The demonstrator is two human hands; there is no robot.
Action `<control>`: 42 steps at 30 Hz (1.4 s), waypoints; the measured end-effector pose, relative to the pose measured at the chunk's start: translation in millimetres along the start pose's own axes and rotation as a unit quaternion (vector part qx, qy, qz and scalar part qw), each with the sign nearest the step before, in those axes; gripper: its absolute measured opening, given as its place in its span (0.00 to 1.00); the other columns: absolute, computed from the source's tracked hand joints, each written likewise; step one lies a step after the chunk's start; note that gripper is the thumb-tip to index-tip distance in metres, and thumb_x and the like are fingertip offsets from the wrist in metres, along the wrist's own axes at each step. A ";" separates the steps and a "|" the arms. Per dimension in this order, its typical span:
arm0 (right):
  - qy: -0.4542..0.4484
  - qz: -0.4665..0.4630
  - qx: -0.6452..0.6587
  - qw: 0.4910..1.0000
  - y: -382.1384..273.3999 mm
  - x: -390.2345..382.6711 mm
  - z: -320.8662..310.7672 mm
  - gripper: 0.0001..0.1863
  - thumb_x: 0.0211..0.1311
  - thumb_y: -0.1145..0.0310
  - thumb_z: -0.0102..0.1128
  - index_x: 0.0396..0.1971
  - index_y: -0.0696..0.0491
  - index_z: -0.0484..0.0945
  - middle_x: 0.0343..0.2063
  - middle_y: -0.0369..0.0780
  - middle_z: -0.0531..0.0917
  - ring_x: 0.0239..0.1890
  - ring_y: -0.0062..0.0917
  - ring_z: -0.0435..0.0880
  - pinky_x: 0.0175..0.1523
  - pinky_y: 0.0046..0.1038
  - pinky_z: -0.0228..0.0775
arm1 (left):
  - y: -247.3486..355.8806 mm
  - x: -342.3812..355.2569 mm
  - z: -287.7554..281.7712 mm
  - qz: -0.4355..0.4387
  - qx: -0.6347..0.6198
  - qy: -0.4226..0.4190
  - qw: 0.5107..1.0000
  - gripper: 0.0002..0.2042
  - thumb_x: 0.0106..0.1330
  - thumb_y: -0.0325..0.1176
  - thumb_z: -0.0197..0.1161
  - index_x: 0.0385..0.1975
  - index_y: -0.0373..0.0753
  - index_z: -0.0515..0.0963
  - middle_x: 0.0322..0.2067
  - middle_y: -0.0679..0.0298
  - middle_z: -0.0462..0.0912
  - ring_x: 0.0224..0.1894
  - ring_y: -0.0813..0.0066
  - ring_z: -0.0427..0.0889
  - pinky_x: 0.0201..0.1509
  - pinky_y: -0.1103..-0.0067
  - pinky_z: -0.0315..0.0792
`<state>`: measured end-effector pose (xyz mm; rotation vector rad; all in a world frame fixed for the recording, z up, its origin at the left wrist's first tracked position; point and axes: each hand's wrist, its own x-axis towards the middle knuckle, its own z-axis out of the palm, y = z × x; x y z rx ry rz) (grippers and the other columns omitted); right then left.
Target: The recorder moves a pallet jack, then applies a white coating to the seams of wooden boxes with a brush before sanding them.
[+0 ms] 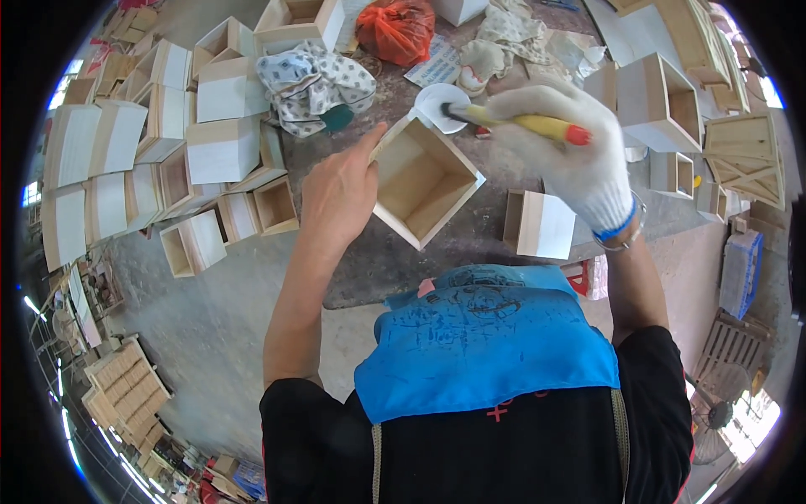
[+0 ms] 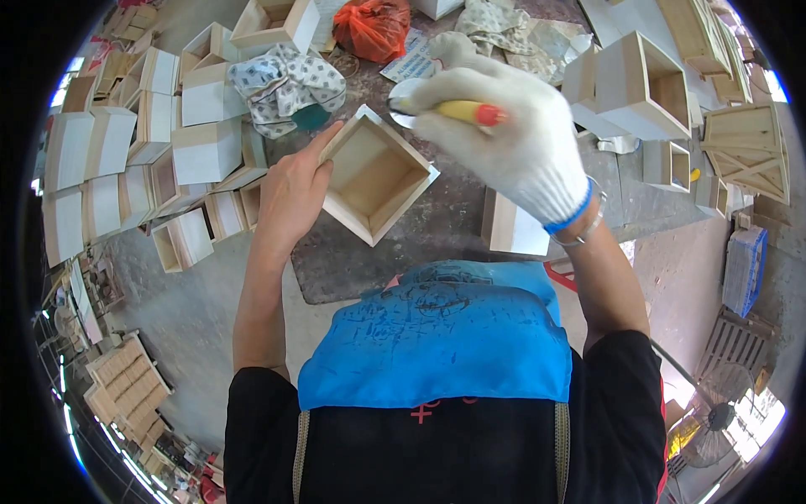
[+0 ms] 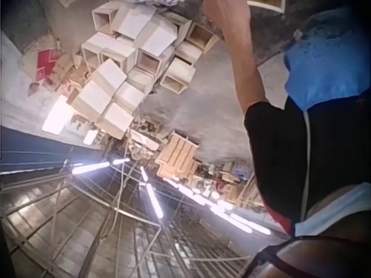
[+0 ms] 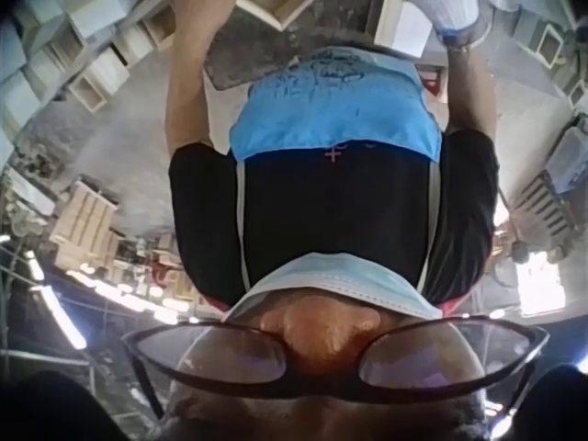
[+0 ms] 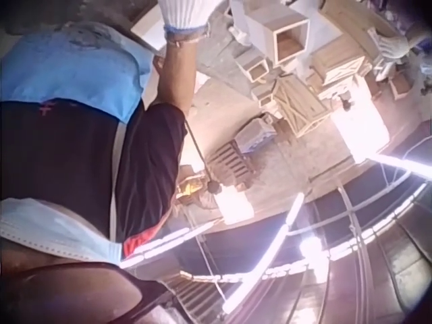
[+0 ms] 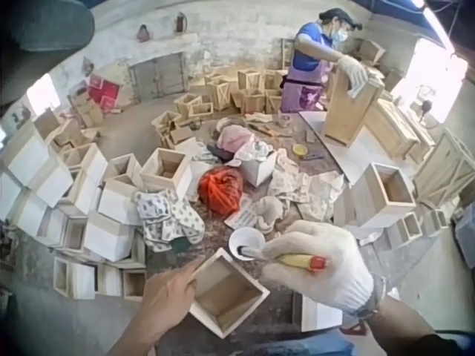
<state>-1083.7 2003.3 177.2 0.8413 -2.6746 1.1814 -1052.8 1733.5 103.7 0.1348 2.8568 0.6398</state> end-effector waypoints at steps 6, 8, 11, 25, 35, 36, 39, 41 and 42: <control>0.119 0.152 0.189 0.963 19.1 -25.9 -5.3 0.10 0.63 0.74 0.63 0.43 0.58 0.83 0.40 0.39 0.86 0.39 0.23 0.84 0.45 0.24 0.76 | -11.7 2.9 2.5 -0.034 -0.032 0.019 0.999 0.24 0.66 0.31 0.52 0.64 0.50 0.73 0.37 0.46 0.85 0.41 0.44 0.83 0.48 0.53 0.75; 0.168 0.183 0.235 0.940 22.4 -39.6 -4.5 0.11 0.64 0.74 0.61 0.45 0.59 0.82 0.40 0.39 0.85 0.39 0.22 0.84 0.45 0.24 0.76 | -11.9 3.1 0.6 -0.039 -0.039 0.026 0.998 0.24 0.66 0.31 0.52 0.64 0.50 0.73 0.37 0.46 0.85 0.41 0.44 0.83 0.49 0.53 0.74; 0.197 0.207 0.271 0.919 27.0 -60.1 1.4 0.11 0.65 0.75 0.60 0.46 0.60 0.81 0.41 0.39 0.85 0.39 0.22 0.84 0.46 0.24 0.77 | -12.9 7.7 -0.4 -0.031 -0.044 0.045 0.998 0.24 0.66 0.31 0.51 0.64 0.50 0.72 0.38 0.44 0.84 0.43 0.43 0.82 0.49 0.53 0.74; 0.214 0.245 0.374 0.868 24.4 -82.1 23.5 0.11 0.68 0.69 0.61 0.46 0.58 0.81 0.42 0.38 0.84 0.38 0.20 0.83 0.42 0.21 0.75 | -11.4 2.8 2.5 -0.035 -0.087 0.039 0.995 0.25 0.67 0.32 0.54 0.65 0.50 0.71 0.38 0.43 0.83 0.43 0.41 0.81 0.46 0.54 0.72; 0.234 0.303 0.441 0.812 33.8 -81.4 35.1 0.13 0.70 0.66 0.61 0.48 0.57 0.81 0.45 0.37 0.84 0.41 0.19 0.83 0.46 0.23 0.77 | -14.8 -1.5 3.5 -0.061 -0.077 0.018 0.995 0.24 0.67 0.33 0.54 0.65 0.49 0.71 0.40 0.43 0.83 0.44 0.40 0.81 0.47 0.54 0.72; 0.222 0.296 0.443 0.816 33.3 -82.5 36.6 0.13 0.70 0.66 0.61 0.48 0.57 0.81 0.45 0.37 0.84 0.41 0.19 0.83 0.46 0.23 0.77 | -15.3 -1.3 3.9 -0.061 -0.076 0.018 0.995 0.24 0.67 0.33 0.54 0.65 0.49 0.71 0.40 0.43 0.83 0.44 0.40 0.81 0.47 0.54 0.72; 0.200 0.292 0.445 0.823 33.3 -82.3 41.9 0.13 0.70 0.67 0.61 0.48 0.58 0.81 0.45 0.37 0.84 0.41 0.19 0.83 0.46 0.23 0.77 | -17.0 0.1 5.5 -0.059 -0.069 0.020 0.996 0.24 0.67 0.34 0.54 0.65 0.48 0.70 0.40 0.42 0.83 0.44 0.40 0.81 0.48 0.54 0.71; 0.179 0.296 0.443 0.827 33.2 -82.6 45.0 0.12 0.69 0.67 0.61 0.47 0.58 0.81 0.44 0.37 0.85 0.41 0.19 0.83 0.46 0.23 0.77 | -17.8 0.0 4.7 -0.055 -0.074 0.022 0.996 0.24 0.67 0.34 0.54 0.65 0.48 0.70 0.39 0.42 0.83 0.44 0.40 0.81 0.48 0.54 0.71; 0.182 0.297 0.441 0.827 34.7 -82.5 46.7 0.12 0.69 0.67 0.61 0.47 0.58 0.81 0.44 0.37 0.85 0.41 0.19 0.83 0.46 0.23 0.77 | -18.1 -0.4 4.3 -0.052 -0.078 0.023 0.995 0.24 0.67 0.34 0.54 0.66 0.48 0.70 0.39 0.42 0.83 0.44 0.40 0.81 0.48 0.55 0.71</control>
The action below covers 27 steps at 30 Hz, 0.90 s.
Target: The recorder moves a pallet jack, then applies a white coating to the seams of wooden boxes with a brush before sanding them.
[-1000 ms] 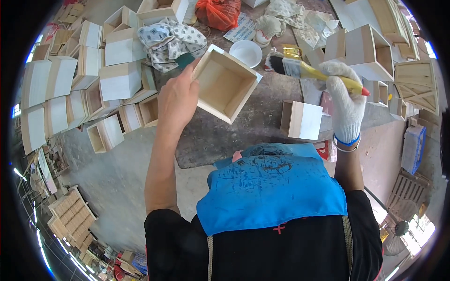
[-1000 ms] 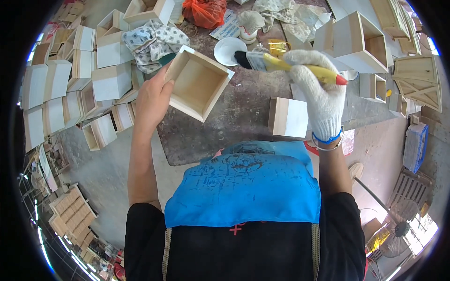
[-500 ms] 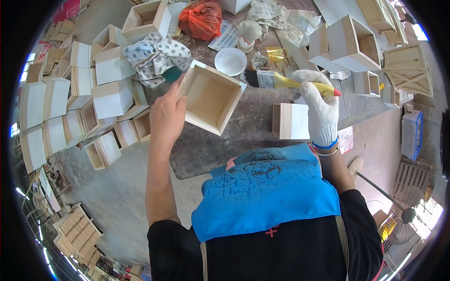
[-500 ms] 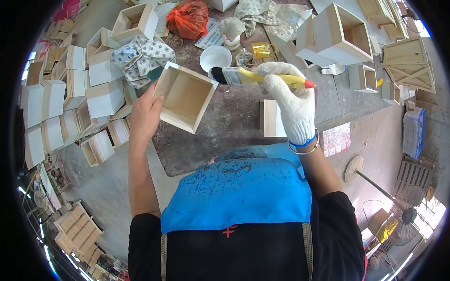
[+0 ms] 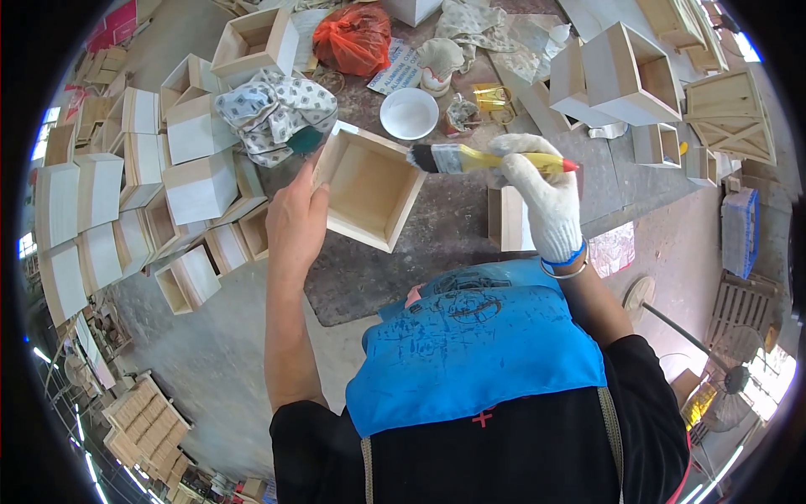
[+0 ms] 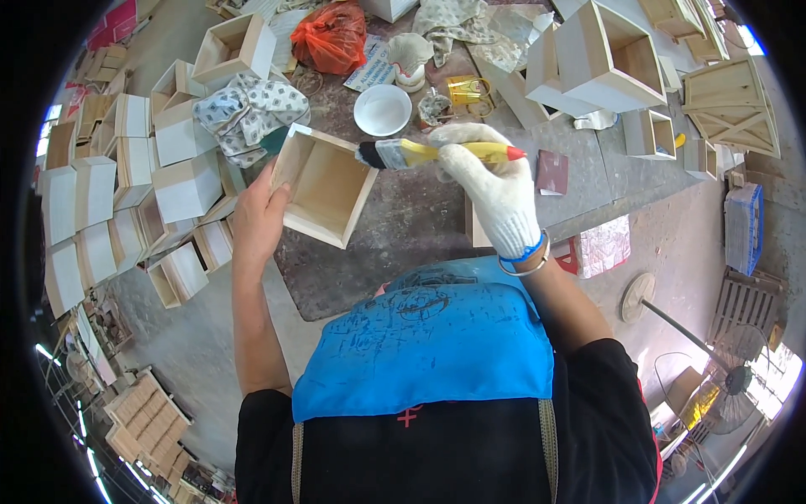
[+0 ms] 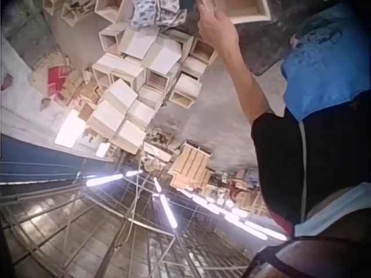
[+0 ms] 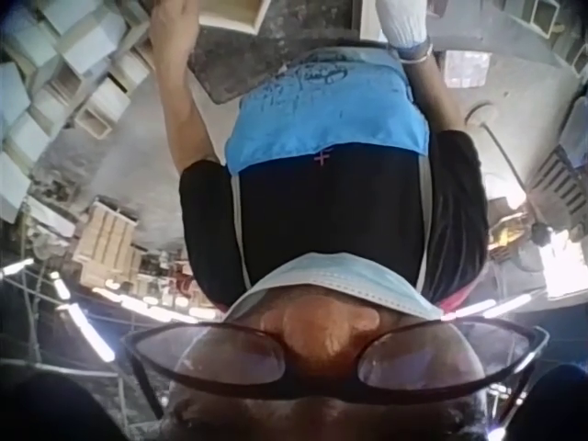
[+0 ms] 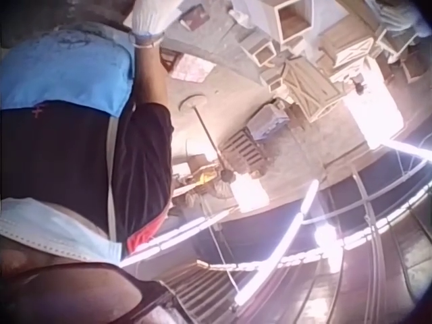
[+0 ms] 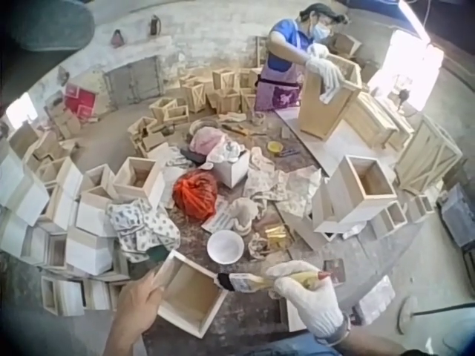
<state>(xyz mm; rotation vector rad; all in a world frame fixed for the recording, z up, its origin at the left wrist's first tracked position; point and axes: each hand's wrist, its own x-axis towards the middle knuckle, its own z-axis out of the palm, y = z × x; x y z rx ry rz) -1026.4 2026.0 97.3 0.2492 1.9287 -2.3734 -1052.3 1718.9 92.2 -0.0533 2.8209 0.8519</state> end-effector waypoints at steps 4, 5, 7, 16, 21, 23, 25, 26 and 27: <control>0.020 -0.020 -0.014 1.000 5.2 12.6 -1.5 0.12 0.69 0.68 0.61 0.47 0.58 0.81 0.43 0.37 0.85 0.41 0.19 0.83 0.46 0.23 0.77 | -4.8 -2.6 0.8 0.011 -0.016 0.004 1.000 0.25 0.67 0.33 0.54 0.66 0.48 0.70 0.39 0.42 0.83 0.44 0.40 0.81 0.48 0.55 0.72; 0.035 -0.019 -0.011 0.999 4.0 15.2 -2.3 0.12 0.69 0.69 0.61 0.47 0.58 0.81 0.43 0.37 0.85 0.40 0.19 0.83 0.46 0.24 0.77 | -5.2 -3.2 -0.7 0.011 -0.020 0.008 1.000 0.25 0.67 0.33 0.54 0.66 0.49 0.70 0.39 0.42 0.83 0.44 0.40 0.81 0.48 0.55 0.72; 0.064 -0.016 -0.006 0.998 0.6 18.3 -4.2 0.11 0.69 0.69 0.61 0.46 0.58 0.81 0.42 0.37 0.85 0.40 0.20 0.83 0.46 0.24 0.77 | -2.9 -3.1 -2.2 -0.001 -0.011 0.003 1.000 0.25 0.67 0.33 0.54 0.67 0.49 0.69 0.39 0.42 0.83 0.44 0.40 0.81 0.49 0.56 0.72; -0.013 0.002 0.008 1.000 3.9 -0.2 -2.6 0.11 0.70 0.68 0.60 0.47 0.58 0.81 0.43 0.36 0.85 0.41 0.19 0.82 0.47 0.22 0.75 | -6.5 -3.1 -2.0 -0.003 0.004 0.015 1.000 0.26 0.67 0.33 0.53 0.67 0.51 0.69 0.38 0.42 0.83 0.42 0.40 0.81 0.48 0.56 0.72; 0.023 -0.012 -0.008 1.000 6.3 13.2 -4.0 0.11 0.70 0.68 0.60 0.47 0.58 0.81 0.44 0.37 0.85 0.41 0.20 0.82 0.47 0.23 0.75 | 3.9 -5.8 -7.5 -0.018 0.030 -0.001 0.999 0.26 0.67 0.32 0.53 0.68 0.51 0.69 0.37 0.42 0.83 0.41 0.41 0.82 0.47 0.55 0.72; 0.055 -0.008 -0.002 0.998 1.6 17.8 -5.5 0.11 0.69 0.69 0.60 0.47 0.58 0.81 0.44 0.37 0.85 0.41 0.20 0.83 0.47 0.25 0.76 | 4.4 -7.0 -7.4 -0.016 0.034 0.002 0.999 0.26 0.67 0.32 0.53 0.68 0.51 0.69 0.37 0.42 0.83 0.41 0.41 0.82 0.47 0.55 0.72; 0.047 -0.011 -0.003 0.999 -3.5 14.4 -1.5 0.11 0.69 0.69 0.60 0.47 0.58 0.81 0.44 0.38 0.85 0.42 0.20 0.83 0.47 0.25 0.76 | 4.9 -8.0 -6.5 -0.008 0.042 0.005 0.999 0.26 0.68 0.32 0.53 0.68 0.50 0.68 0.36 0.43 0.83 0.40 0.42 0.82 0.46 0.56 0.72; 0.040 -0.013 -0.004 0.999 -5.6 11.8 1.6 0.11 0.69 0.70 0.60 0.47 0.58 0.81 0.44 0.38 0.85 0.42 0.20 0.83 0.47 0.25 0.77 | 5.3 -8.5 -6.2 -0.009 0.042 0.005 0.999 0.26 0.68 0.32 0.53 0.68 0.50 0.68 0.36 0.43 0.83 0.40 0.42 0.82 0.46 0.56 0.72; 0.032 -0.016 -0.005 0.999 -6.3 9.5 4.7 0.11 0.69 0.70 0.60 0.47 0.58 0.81 0.44 0.38 0.85 0.42 0.20 0.83 0.48 0.25 0.77 | 5.6 -8.9 -5.9 -0.007 0.050 0.012 0.999 0.26 0.68 0.32 0.53 0.68 0.50 0.68 0.35 0.43 0.83 0.40 0.43 0.82 0.46 0.56 0.72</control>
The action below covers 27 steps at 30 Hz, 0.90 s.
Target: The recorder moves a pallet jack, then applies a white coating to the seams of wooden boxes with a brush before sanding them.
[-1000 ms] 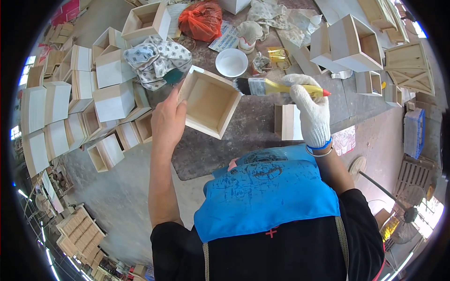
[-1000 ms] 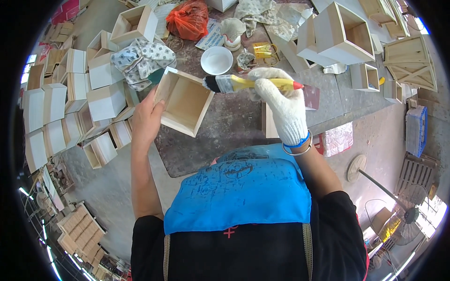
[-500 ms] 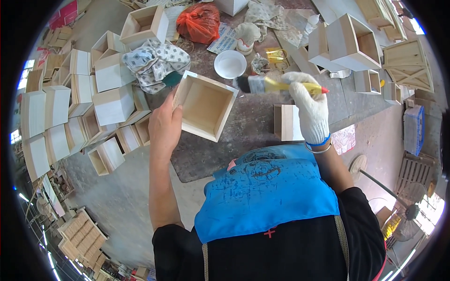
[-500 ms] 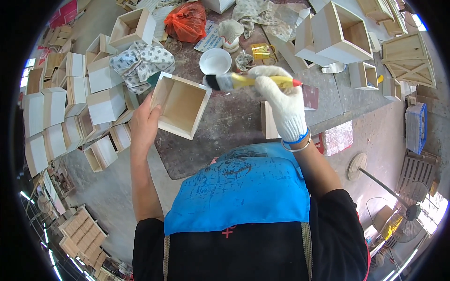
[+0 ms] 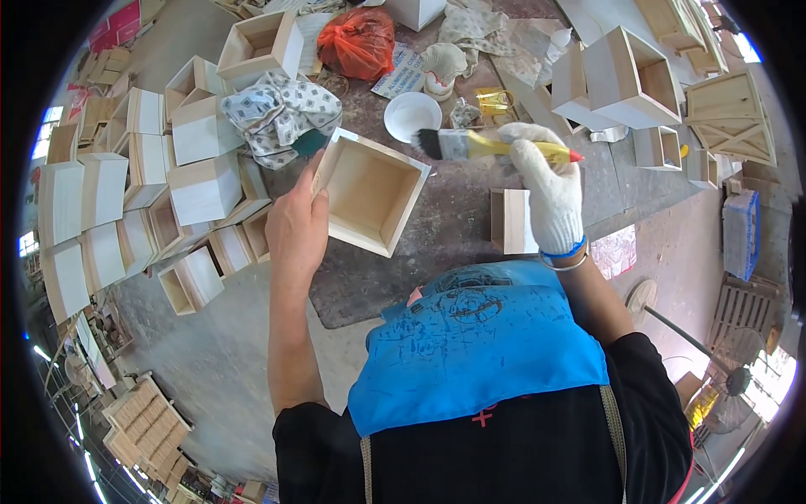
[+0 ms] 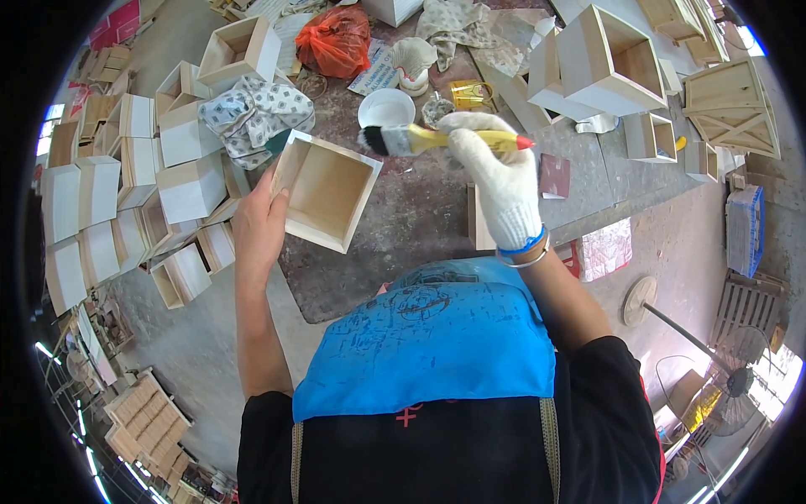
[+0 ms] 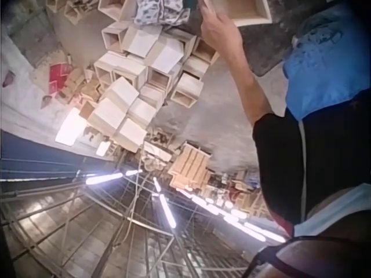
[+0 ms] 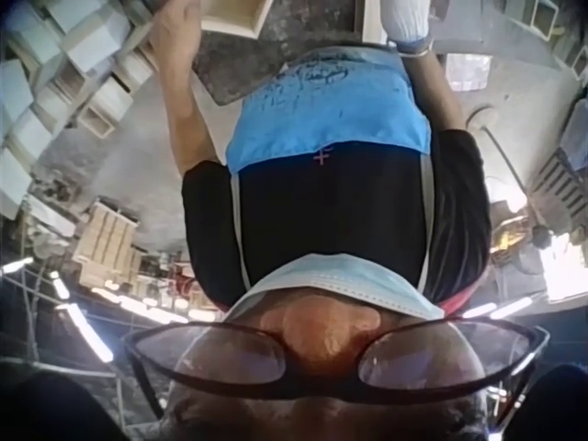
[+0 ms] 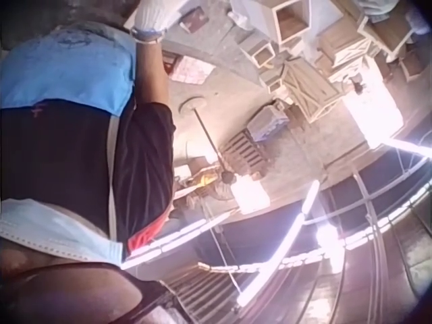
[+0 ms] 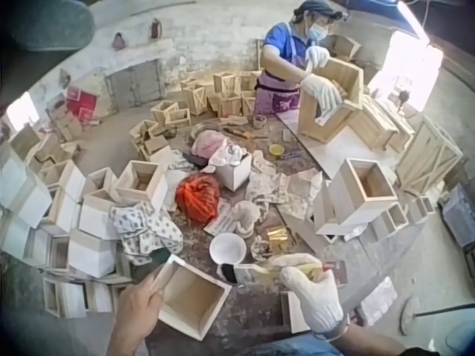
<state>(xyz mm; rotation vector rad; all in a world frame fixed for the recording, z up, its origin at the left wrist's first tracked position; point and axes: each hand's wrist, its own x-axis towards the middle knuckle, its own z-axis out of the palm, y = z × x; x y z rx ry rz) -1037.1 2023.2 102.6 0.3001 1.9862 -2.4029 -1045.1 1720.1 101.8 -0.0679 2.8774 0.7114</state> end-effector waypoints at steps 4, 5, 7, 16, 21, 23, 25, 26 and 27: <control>-0.019 0.010 0.022 1.000 12.5 -7.0 14.1 0.11 0.70 0.70 0.60 0.47 0.58 0.81 0.44 0.38 0.85 0.42 0.19 0.83 0.48 0.23 0.76 | 3.4 0.2 1.4 0.006 0.014 0.016 1.000 0.26 0.68 0.31 0.53 0.68 0.49 0.68 0.35 0.44 0.83 0.39 0.43 0.83 0.46 0.56 0.73; -0.018 0.010 0.022 1.000 13.1 -7.5 13.7 0.11 0.70 0.70 0.60 0.47 0.58 0.81 0.44 0.38 0.85 0.42 0.19 0.83 0.48 0.23 0.76 | 4.7 0.7 1.8 0.007 0.014 0.018 1.000 0.26 0.68 0.31 0.53 0.68 0.49 0.68 0.35 0.44 0.83 0.39 0.44 0.83 0.46 0.56 0.73; 0.002 -0.002 -0.014 1.000 13.7 -7.4 12.6 0.11 0.70 0.70 0.60 0.48 0.59 0.81 0.44 0.39 0.85 0.42 0.20 0.83 0.48 0.23 0.77 | 4.1 0.8 1.6 0.007 0.014 0.022 1.000 0.26 0.68 0.31 0.53 0.68 0.49 0.68 0.35 0.44 0.83 0.39 0.44 0.83 0.46 0.56 0.73; 0.039 -0.047 0.028 0.998 -0.1 11.7 11.7 0.11 0.71 0.70 0.59 0.47 0.60 0.81 0.45 0.40 0.85 0.40 0.20 0.84 0.46 0.24 0.77 | 6.8 -2.6 -4.3 0.004 0.013 0.024 1.000 0.25 0.67 0.30 0.54 0.66 0.47 0.69 0.38 0.47 0.85 0.41 0.46 0.83 0.45 0.57 0.74; -0.052 -0.038 0.024 0.998 -13.3 24.7 39.4 0.11 0.70 0.71 0.58 0.47 0.60 0.80 0.45 0.39 0.85 0.39 0.20 0.83 0.46 0.23 0.77 | 13.9 -3.5 -0.4 0.026 0.018 -0.015 0.999 0.25 0.66 0.29 0.56 0.66 0.47 0.70 0.38 0.49 0.85 0.40 0.48 0.83 0.45 0.57 0.75; -0.074 -0.046 0.022 0.996 -15.2 27.2 48.3 0.11 0.70 0.71 0.59 0.47 0.60 0.80 0.45 0.39 0.85 0.39 0.20 0.83 0.45 0.23 0.77 | 14.7 -2.6 0.4 0.035 0.018 -0.013 0.999 0.25 0.66 0.29 0.56 0.66 0.47 0.71 0.38 0.50 0.85 0.40 0.48 0.84 0.45 0.58 0.75; -0.084 -0.049 0.020 0.995 -13.6 28.1 55.4 0.11 0.70 0.71 0.59 0.48 0.60 0.80 0.45 0.39 0.85 0.39 0.19 0.84 0.45 0.23 0.77 | 15.4 -1.0 3.9 0.057 0.023 0.004 0.998 0.25 0.65 0.29 0.56 0.65 0.46 0.71 0.37 0.50 0.85 0.39 0.49 0.84 0.45 0.58 0.75; -0.087 -0.043 0.033 0.995 -11.4 28.2 58.7 0.11 0.69 0.71 0.60 0.47 0.60 0.81 0.44 0.39 0.85 0.39 0.18 0.83 0.45 0.22 0.76 | 15.6 -0.4 5.0 0.069 0.025 0.012 0.997 0.25 0.65 0.29 0.56 0.65 0.46 0.71 0.37 0.50 0.85 0.39 0.50 0.84 0.45 0.58 0.75; -0.091 -0.036 0.046 0.994 -9.0 28.7 61.4 0.11 0.69 0.71 0.61 0.46 0.60 0.81 0.43 0.38 0.85 0.38 0.17 0.82 0.44 0.21 0.75 | 15.7 -0.1 5.0 0.069 0.025 0.012 0.997 0.25 0.65 0.29 0.56 0.65 0.46 0.71 0.37 0.50 0.85 0.39 0.50 0.84 0.45 0.58 0.75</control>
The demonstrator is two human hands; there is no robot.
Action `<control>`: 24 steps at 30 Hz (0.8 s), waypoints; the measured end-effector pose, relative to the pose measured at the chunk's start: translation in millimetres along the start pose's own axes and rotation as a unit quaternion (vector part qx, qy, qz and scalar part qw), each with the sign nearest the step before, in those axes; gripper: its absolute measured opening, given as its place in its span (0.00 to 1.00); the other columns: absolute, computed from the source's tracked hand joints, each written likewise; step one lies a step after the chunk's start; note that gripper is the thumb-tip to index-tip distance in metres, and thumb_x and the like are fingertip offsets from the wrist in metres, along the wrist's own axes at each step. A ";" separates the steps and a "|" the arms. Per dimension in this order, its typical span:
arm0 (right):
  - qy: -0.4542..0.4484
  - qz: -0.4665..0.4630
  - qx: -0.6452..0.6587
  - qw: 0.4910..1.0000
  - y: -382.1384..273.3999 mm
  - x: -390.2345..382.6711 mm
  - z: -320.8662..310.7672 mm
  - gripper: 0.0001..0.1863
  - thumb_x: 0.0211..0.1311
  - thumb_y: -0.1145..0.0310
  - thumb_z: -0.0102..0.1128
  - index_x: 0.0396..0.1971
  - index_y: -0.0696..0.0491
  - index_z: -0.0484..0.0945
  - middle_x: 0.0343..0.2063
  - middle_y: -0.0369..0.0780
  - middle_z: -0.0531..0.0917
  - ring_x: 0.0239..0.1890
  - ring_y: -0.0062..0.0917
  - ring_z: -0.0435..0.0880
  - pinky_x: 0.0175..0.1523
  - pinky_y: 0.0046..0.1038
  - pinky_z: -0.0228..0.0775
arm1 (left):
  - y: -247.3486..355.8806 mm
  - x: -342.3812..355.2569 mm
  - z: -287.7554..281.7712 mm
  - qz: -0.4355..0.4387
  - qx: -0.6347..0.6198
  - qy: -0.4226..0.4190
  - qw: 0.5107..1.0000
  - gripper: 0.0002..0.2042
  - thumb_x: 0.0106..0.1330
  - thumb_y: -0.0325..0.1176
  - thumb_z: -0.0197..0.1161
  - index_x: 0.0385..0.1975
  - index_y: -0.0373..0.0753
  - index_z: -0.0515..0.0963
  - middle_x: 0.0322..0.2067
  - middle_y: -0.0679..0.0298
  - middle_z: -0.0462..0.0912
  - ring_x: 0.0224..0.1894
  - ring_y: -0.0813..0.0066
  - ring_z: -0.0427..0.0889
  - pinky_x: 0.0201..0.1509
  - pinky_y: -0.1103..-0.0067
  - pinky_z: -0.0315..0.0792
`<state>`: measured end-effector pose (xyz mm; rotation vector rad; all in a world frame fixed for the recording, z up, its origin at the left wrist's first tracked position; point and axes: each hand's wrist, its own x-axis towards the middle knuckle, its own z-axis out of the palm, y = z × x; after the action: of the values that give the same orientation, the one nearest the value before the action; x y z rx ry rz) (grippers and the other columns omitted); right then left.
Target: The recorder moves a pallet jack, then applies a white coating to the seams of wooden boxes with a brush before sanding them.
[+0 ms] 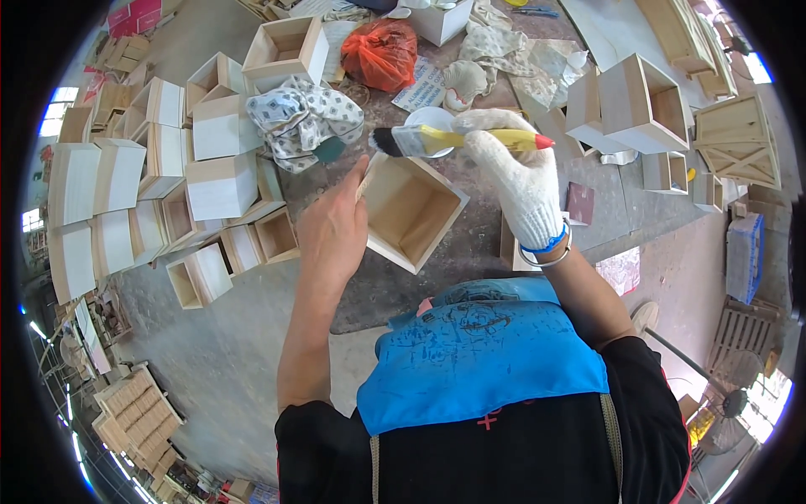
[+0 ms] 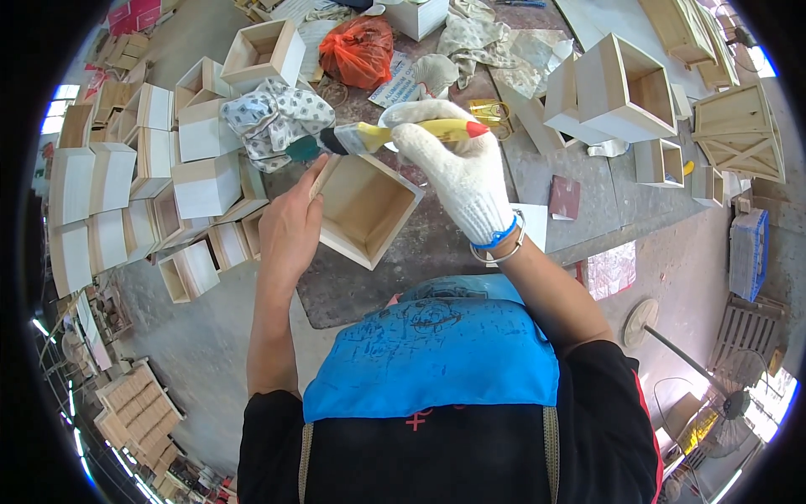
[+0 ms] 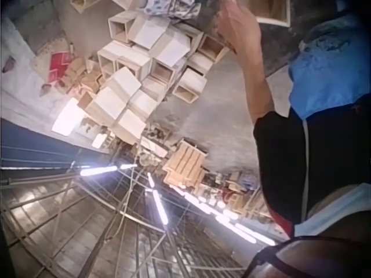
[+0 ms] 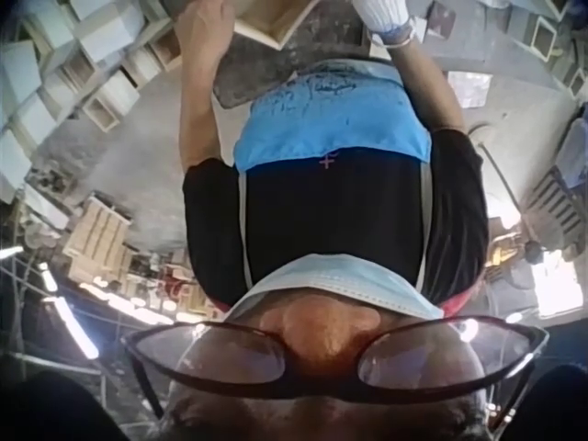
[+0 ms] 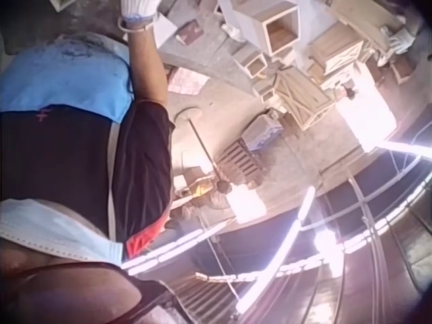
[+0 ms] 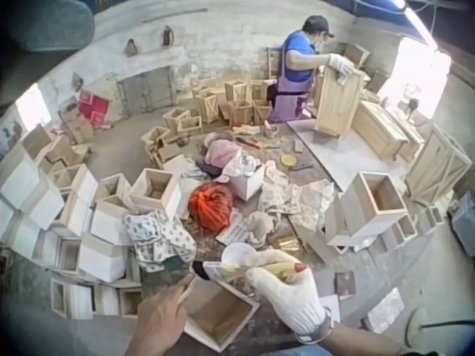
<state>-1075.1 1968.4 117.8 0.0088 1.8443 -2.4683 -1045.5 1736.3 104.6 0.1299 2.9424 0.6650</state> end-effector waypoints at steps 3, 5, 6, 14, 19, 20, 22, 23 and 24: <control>0.006 0.003 -0.008 1.000 4.7 4.2 -5.3 0.11 0.68 0.71 0.62 0.46 0.59 0.81 0.43 0.37 0.85 0.38 0.17 0.82 0.44 0.21 0.75 | 0.2 -0.2 -0.2 -0.006 0.016 0.000 1.000 0.26 0.65 0.28 0.56 0.65 0.46 0.71 0.37 0.49 0.85 0.38 0.50 0.84 0.44 0.59 0.76; 0.021 -0.004 -0.050 0.999 5.8 8.9 -13.7 0.11 0.68 0.70 0.62 0.46 0.60 0.81 0.45 0.39 0.85 0.40 0.19 0.83 0.45 0.22 0.76 | -1.1 0.5 0.1 -0.008 0.014 -0.002 1.000 0.26 0.65 0.28 0.56 0.65 0.46 0.71 0.37 0.49 0.85 0.38 0.50 0.84 0.44 0.58 0.76; 0.020 -0.003 -0.050 0.999 5.6 10.5 -17.2 0.11 0.68 0.70 0.62 0.46 0.60 0.81 0.45 0.39 0.85 0.40 0.19 0.83 0.45 0.22 0.76 | -2.1 0.8 0.1 -0.010 0.012 -0.003 1.000 0.26 0.65 0.28 0.56 0.66 0.46 0.71 0.37 0.49 0.85 0.38 0.50 0.84 0.43 0.58 0.76; 0.029 -0.013 -0.031 0.999 7.8 3.5 -14.5 0.11 0.69 0.70 0.62 0.47 0.59 0.81 0.44 0.38 0.85 0.39 0.18 0.83 0.45 0.22 0.76 | -8.3 2.5 2.9 -0.017 0.000 -0.020 1.000 0.26 0.65 0.29 0.55 0.66 0.46 0.71 0.37 0.48 0.85 0.38 0.48 0.84 0.44 0.57 0.76; 0.039 0.034 -0.062 0.997 22.4 -0.3 -18.1 0.12 0.69 0.69 0.62 0.47 0.59 0.81 0.43 0.38 0.86 0.39 0.19 0.84 0.45 0.22 0.76 | -10.0 3.5 5.0 -0.026 -0.015 -0.032 0.999 0.26 0.66 0.29 0.55 0.66 0.46 0.71 0.36 0.47 0.85 0.38 0.47 0.84 0.44 0.56 0.75; 0.051 0.033 -0.073 0.995 25.1 -0.3 -23.4 0.12 0.69 0.69 0.62 0.46 0.59 0.81 0.43 0.38 0.86 0.38 0.19 0.84 0.45 0.22 0.76 | -11.1 2.9 5.3 -0.027 -0.015 -0.032 0.999 0.26 0.66 0.29 0.55 0.66 0.46 0.71 0.36 0.47 0.85 0.38 0.47 0.84 0.44 0.56 0.75; 0.062 0.033 -0.084 0.994 25.8 1.4 -31.4 0.11 0.69 0.69 0.62 0.46 0.59 0.81 0.43 0.38 0.86 0.38 0.20 0.84 0.45 0.22 0.76 | -14.5 1.3 7.0 -0.043 -0.029 -0.034 0.998 0.26 0.66 0.30 0.54 0.66 0.46 0.71 0.35 0.46 0.85 0.38 0.45 0.84 0.44 0.55 0.75; 0.072 0.035 -0.073 0.994 25.6 3.1 -35.6 0.11 0.69 0.70 0.62 0.46 0.59 0.81 0.43 0.38 0.86 0.38 0.20 0.84 0.45 0.22 0.76 | -16.3 0.5 8.0 -0.051 -0.035 -0.035 0.997 0.25 0.66 0.30 0.54 0.66 0.47 0.70 0.35 0.46 0.84 0.38 0.45 0.83 0.44 0.55 0.75; 0.082 0.037 -0.062 0.994 25.6 4.6 -38.9 0.11 0.69 0.70 0.61 0.46 0.59 0.81 0.42 0.38 0.86 0.37 0.20 0.83 0.45 0.22 0.76 | -18.1 -0.3 9.3 -0.052 -0.036 -0.035 0.997 0.25 0.66 0.30 0.54 0.66 0.47 0.70 0.35 0.46 0.84 0.38 0.45 0.83 0.44 0.55 0.75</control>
<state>-1079.7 1998.3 82.1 0.2778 2.0181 -2.3640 -1044.9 1723.9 88.5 -0.0064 2.8314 0.7331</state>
